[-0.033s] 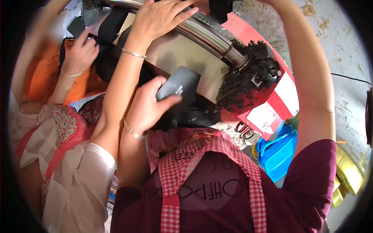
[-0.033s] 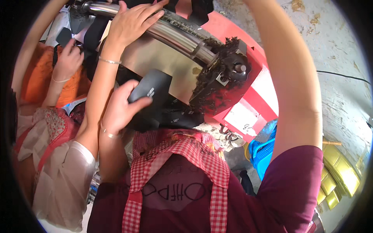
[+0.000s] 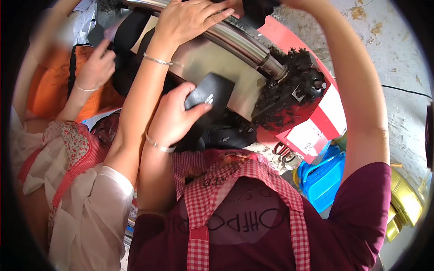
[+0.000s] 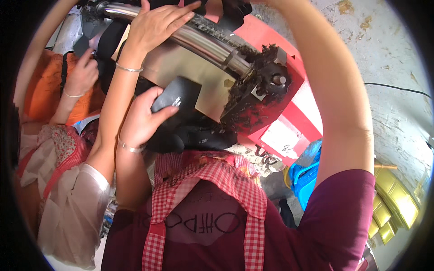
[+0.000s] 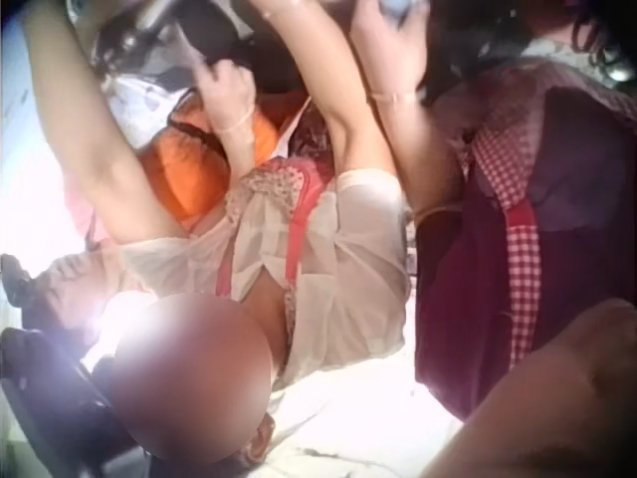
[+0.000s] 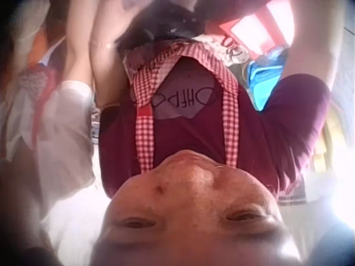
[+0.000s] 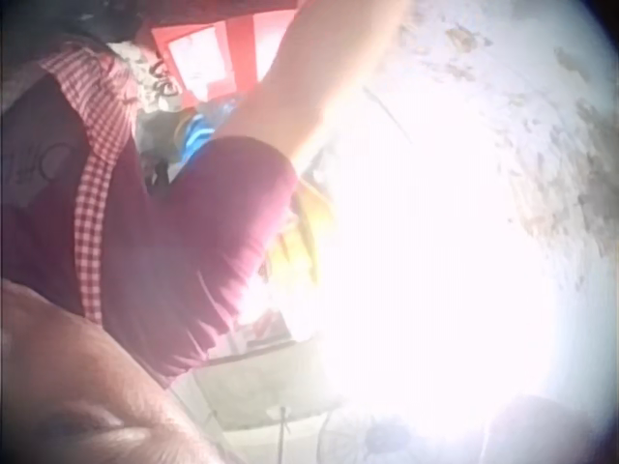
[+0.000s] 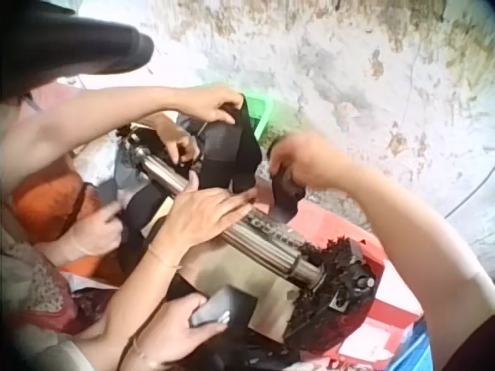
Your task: Manually feeding and trimming black fabric/leather components on an industrial shoe manufacturing machine.
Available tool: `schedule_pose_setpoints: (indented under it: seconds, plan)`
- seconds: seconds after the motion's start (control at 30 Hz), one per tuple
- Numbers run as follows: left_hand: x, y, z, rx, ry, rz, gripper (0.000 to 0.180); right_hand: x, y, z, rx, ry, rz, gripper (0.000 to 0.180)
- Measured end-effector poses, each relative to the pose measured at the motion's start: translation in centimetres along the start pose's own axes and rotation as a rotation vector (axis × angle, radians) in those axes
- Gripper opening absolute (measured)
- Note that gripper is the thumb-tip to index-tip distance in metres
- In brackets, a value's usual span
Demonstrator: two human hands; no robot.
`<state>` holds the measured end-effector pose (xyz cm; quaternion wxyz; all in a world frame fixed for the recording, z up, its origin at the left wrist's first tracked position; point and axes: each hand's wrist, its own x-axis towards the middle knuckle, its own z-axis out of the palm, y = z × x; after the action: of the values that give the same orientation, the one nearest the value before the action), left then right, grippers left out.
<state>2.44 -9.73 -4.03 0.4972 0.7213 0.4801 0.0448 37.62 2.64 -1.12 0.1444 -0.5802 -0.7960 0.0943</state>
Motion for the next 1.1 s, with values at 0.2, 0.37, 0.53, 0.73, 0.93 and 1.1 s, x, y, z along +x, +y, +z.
schedule_pose_setpoints:
  seconds: [0.2,0.37,0.53,0.73,0.93,1.1]
  plan:
    - [6.6,-0.7,-0.4,0.026,0.06,0.052,0.039,-0.6,-0.8,6.1,0.243,-0.466,-0.096,0.024]
    - [7.4,1.2,-1.4,0.165,0.083,0.021,0.05,-0.8,-0.2,5.6,0.343,-0.588,0.121,0.047]
    - [-0.8,-4.6,0.0,0.201,0.093,0.005,0.048,-2.4,0.0,0.7,0.456,-0.413,0.393,0.044]
    - [0.1,-5.7,6.5,0.667,0.405,0.526,0.025,-1.1,-0.4,-4.1,1.146,-0.278,0.241,0.017]
    - [-2.5,-9.3,9.3,0.779,0.196,0.194,0.016,-2.2,-0.3,-7.5,1.033,-0.156,0.248,0.02]
    - [-2.2,-8.2,9.7,0.354,0.185,0.232,0.018,-2.6,0.8,-8.2,0.966,-0.112,0.276,0.02]
